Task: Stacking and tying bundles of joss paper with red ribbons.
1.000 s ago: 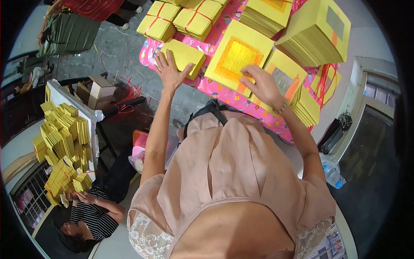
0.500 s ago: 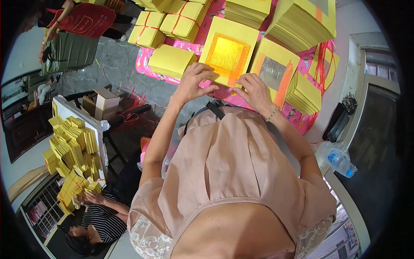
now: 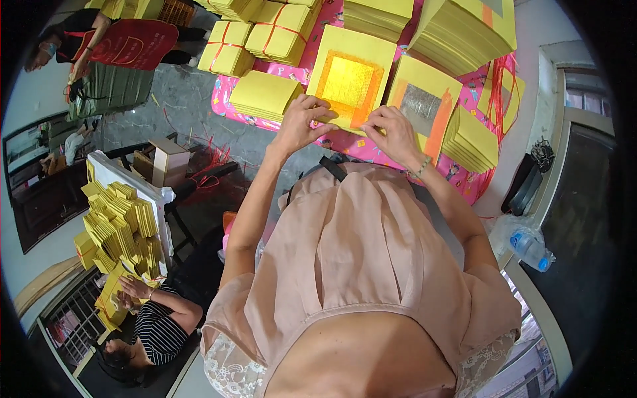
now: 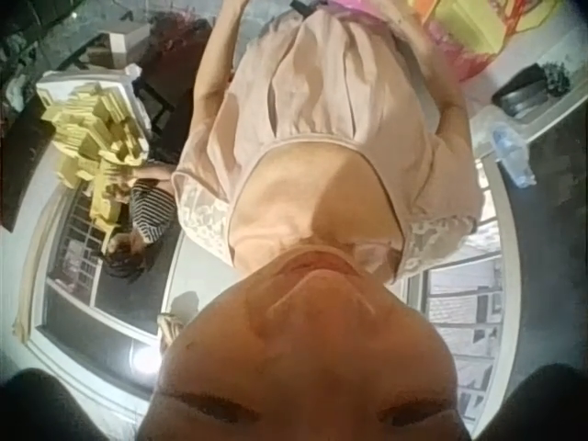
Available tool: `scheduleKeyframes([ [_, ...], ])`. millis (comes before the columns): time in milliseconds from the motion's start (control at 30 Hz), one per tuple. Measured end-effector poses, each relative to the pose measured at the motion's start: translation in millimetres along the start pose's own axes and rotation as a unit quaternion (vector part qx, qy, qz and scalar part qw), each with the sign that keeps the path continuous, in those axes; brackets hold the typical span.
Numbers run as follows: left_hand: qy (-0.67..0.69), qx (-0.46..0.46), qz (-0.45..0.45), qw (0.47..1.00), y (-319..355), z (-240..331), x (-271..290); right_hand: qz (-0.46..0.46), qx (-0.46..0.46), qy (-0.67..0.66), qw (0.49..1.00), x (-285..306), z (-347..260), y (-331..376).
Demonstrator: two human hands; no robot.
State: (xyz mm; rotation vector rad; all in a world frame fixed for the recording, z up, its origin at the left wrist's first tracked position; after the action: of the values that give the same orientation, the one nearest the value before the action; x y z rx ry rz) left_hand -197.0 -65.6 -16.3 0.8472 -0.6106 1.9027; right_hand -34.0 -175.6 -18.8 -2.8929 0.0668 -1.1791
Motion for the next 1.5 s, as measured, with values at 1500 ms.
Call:
scheduleKeyframes([
  [1500, -0.111, -0.013, 0.094, 0.989, -47, 30, 4, 0.010, -0.129, -0.019, 0.991, 42, 60, -105],
])
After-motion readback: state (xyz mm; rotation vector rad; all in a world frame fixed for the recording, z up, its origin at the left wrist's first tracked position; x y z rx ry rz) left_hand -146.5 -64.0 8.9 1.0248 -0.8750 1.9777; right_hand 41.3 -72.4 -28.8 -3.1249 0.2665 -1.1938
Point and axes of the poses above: each hand's wrist, its own y-axis away from the middle knuckle, its own x-axis out of the back of the hand, z = x × y, the point moved 7 cm from there along -y, towards the middle knuckle, and after that the axes turned 7 degrees about -z, right-handed, at the moved point
